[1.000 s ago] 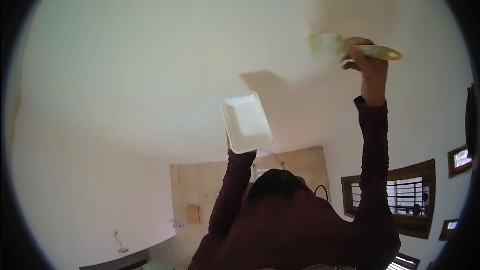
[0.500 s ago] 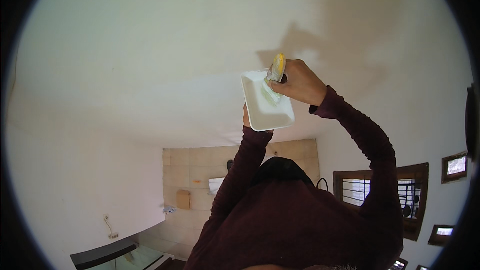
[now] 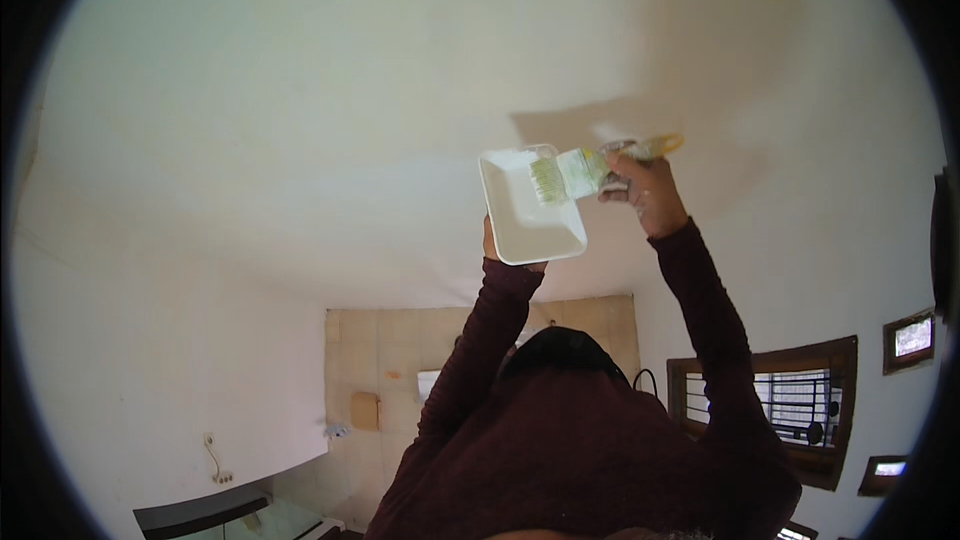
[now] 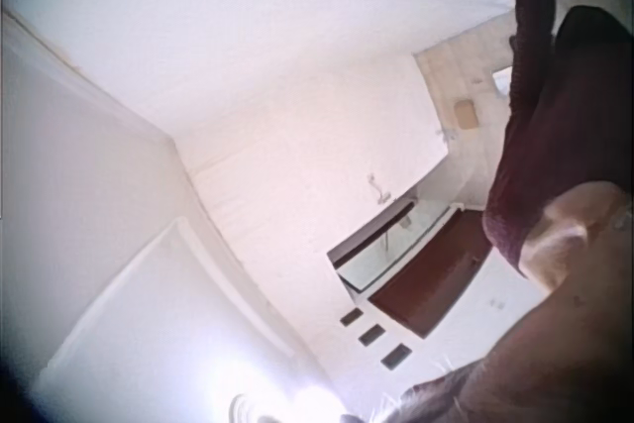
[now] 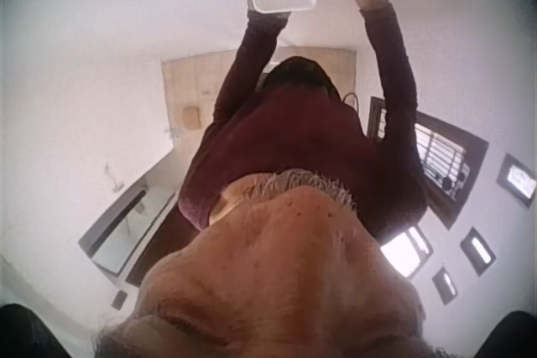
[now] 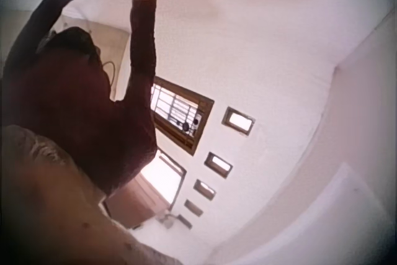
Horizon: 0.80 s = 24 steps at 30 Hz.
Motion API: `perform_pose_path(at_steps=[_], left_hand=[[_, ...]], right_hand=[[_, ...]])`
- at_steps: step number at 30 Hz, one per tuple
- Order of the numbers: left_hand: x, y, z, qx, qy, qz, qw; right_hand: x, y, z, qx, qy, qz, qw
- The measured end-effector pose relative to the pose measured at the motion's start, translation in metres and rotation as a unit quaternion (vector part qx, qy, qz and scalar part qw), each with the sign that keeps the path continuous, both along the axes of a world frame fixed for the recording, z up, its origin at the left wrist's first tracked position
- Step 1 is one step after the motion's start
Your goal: The person paints a ceiling using a paintbrush and a small paint tray. They repeatedly dip the brush into the tray and apply white paint to the ceiling surface in steady strokes, working across different sections.
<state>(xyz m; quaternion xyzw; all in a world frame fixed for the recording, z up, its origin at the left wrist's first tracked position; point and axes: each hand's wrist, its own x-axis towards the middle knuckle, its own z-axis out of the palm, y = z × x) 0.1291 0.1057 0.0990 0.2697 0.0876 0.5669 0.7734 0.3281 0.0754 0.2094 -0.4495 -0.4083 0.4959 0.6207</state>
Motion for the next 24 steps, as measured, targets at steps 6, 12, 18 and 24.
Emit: perform_pose_path(at_steps=[6, 12, 18, 24], left_hand=[[0.002, 0.002, 0.033, -0.081, -0.111, -0.072, 0.988], [0.002, -0.007, 0.066, -0.085, -0.085, -0.090, 0.989], [0.008, -0.039, 0.130, -0.084, -0.111, -0.106, 0.984], [0.005, -0.065, 0.164, -0.059, -0.112, -0.108, 0.986]], right_hand=[[-0.005, -0.020, -0.020, 0.038, 0.108, -0.017, 0.993], [-0.012, -0.040, -0.008, 0.185, -0.006, -0.030, 0.982], [-0.019, -0.066, 0.041, 0.457, -0.283, -0.122, 0.834], [-0.025, -0.092, 0.082, 0.537, -0.383, -0.154, 0.736]])
